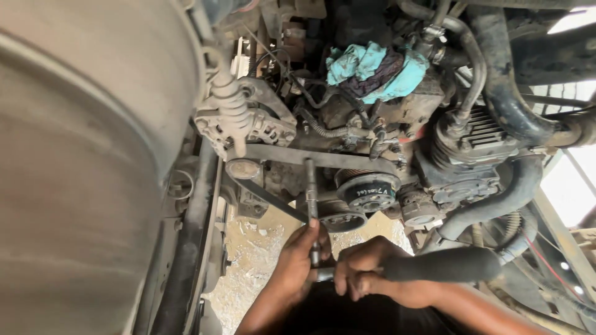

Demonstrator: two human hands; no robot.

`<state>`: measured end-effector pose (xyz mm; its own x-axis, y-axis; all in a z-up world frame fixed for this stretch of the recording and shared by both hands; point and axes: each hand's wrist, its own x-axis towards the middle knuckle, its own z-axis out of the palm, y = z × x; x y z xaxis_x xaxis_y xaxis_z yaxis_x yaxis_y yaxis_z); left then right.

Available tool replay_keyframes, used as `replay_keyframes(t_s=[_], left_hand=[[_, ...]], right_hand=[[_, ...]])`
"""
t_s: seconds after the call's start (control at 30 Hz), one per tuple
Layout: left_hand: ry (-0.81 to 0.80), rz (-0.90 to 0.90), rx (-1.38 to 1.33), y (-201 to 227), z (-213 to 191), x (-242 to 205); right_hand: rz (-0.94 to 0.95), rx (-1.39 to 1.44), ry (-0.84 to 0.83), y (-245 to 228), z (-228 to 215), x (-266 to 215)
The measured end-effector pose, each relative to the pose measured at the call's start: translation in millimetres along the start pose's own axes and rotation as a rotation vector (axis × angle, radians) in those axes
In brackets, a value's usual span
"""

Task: Using a ratchet and wrenches to replace or tension a drive belt on a vehicle engine.

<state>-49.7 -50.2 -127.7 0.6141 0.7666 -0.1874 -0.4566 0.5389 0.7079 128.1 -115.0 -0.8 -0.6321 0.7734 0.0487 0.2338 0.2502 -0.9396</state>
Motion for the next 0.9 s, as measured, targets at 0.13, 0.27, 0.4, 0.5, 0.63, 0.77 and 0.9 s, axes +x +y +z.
replay_keyframes(t_s=[0.13,0.27,0.4,0.5,0.63,0.77,0.9], left_hand=[[0.089,-0.093,-0.065,14.7,17.1,-5.8],[-0.032,-0.092,-0.024,4.0,9.5,-9.5],[-0.007,-0.059,0.061,-17.9,-10.6,-1.8],[0.031,-0.025,0.116,5.1,1.1,3.7],[-0.034,0.031,0.009,22.0,2.1,36.6],[-0.015,0.039,0.112,50.5,12.9,48.8],[0.011,0.035,0.077,55.5,15.3,50.4]], right_hand=[[-0.04,0.005,-0.005,-13.4,-5.8,1.1],[-0.006,-0.068,-0.126,-33.2,-3.0,2.5],[-0.016,-0.093,-0.178,-11.7,4.0,1.6],[0.041,-0.12,-0.121,-13.6,1.0,9.2],[0.084,-0.161,-0.036,-21.1,-20.0,17.9],[0.074,-0.144,0.043,-21.4,-31.7,25.9],[0.017,-0.11,0.075,-24.8,-41.4,34.1]])
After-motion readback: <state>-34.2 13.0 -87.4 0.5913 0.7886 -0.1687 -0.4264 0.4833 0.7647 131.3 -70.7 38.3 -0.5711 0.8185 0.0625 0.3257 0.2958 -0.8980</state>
